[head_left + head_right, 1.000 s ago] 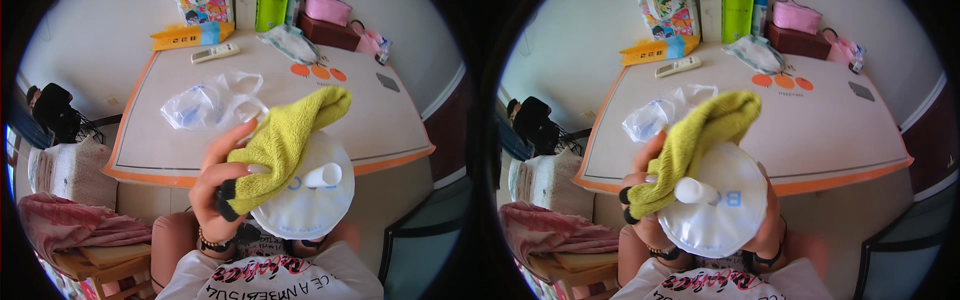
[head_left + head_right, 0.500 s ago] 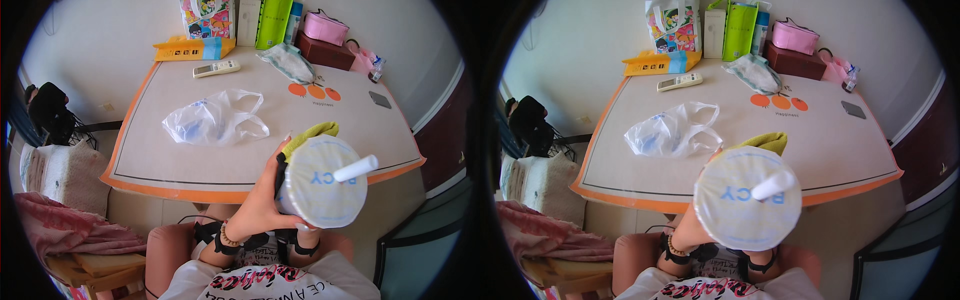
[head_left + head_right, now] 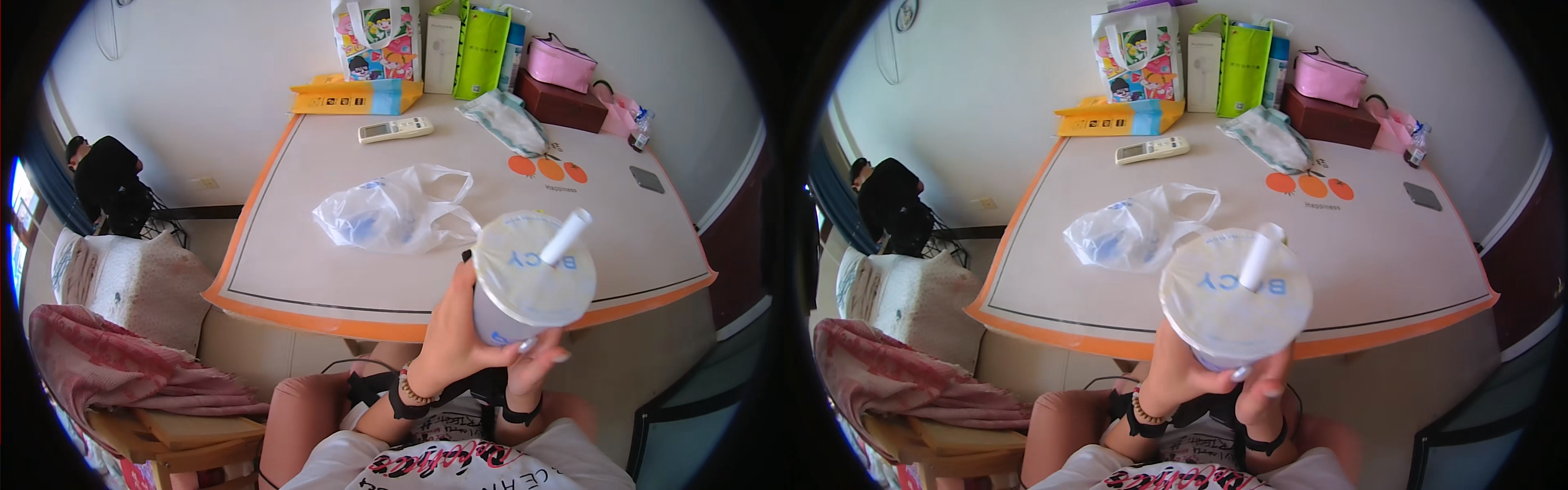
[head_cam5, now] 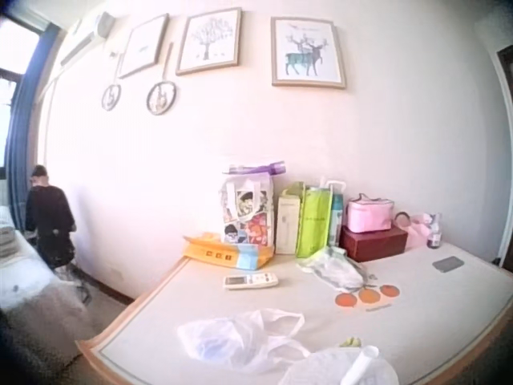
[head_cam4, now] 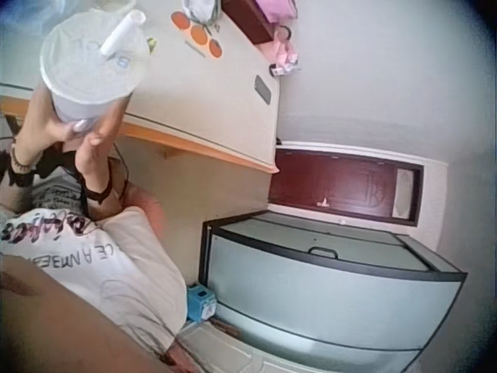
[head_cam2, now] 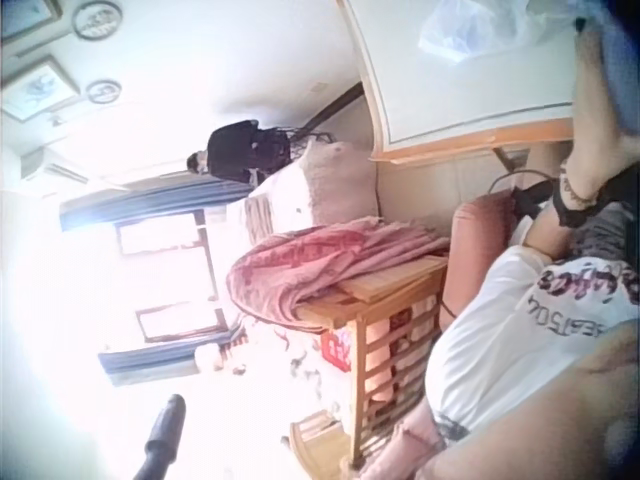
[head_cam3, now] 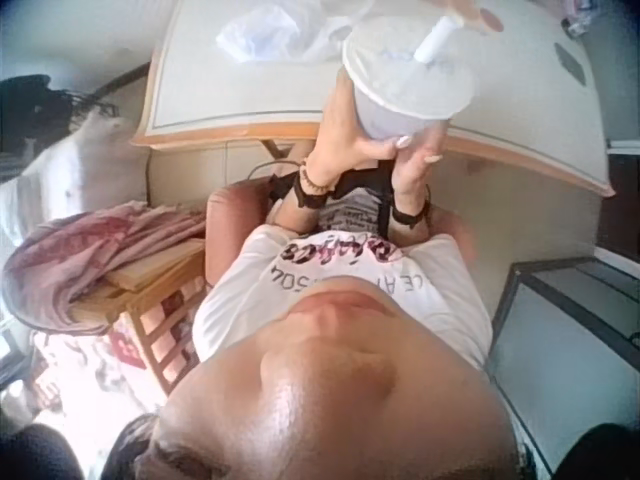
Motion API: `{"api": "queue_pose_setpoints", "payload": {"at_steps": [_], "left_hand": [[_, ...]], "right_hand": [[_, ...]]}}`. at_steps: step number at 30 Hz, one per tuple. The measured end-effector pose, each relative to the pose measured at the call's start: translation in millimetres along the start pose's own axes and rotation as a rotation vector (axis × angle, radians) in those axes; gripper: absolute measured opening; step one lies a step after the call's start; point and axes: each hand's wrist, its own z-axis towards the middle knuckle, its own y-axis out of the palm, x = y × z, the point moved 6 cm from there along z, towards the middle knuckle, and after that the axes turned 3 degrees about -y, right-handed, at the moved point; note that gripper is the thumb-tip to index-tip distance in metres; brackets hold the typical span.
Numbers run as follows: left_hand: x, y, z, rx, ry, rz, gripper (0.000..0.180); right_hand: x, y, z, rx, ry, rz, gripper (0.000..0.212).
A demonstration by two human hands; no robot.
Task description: Wiping a plastic cup with a yellow cloth.
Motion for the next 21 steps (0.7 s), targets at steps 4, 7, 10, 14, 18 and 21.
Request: {"api": "queue_pose_setpoints", "payload": {"at_steps": [4,7,10,14,18,21], "left_hand": [[-9.6,-8.1,-4.2,0.044,-0.084,-0.197,0.090],[2.1,-14.4,-2.6,0.075,-0.117,-0.444,0.090],[-3.6,-18.9,-4.2,0.140,-0.236,-0.455,0.094],[-14.2,-36.2,-23.0,0.186,-0.196,-0.629,0.097],[-28.7,-52.6,-30.6,0.197,0.007,-0.783,0.102],[-23.6,-58.7,-27.5,-0.074,0.343,-0.998,0.090]], "right_hand": [[-2.4,21.6,15.7,-0.158,0.050,-0.378,0.100],[8.0,26.0,5.8,-0.220,-0.002,-0.428,0.099],[-0.3,23.1,16.4,-0.248,-0.008,-0.341,0.092],[-5.8,11.5,27.8,-0.254,-0.083,-0.472,0.078],[-10.2,-9.9,39.7,-0.107,-0.087,-0.488,0.080],[-7.2,-23.5,39.1,-0.093,-0.001,-0.396,0.081]]}}
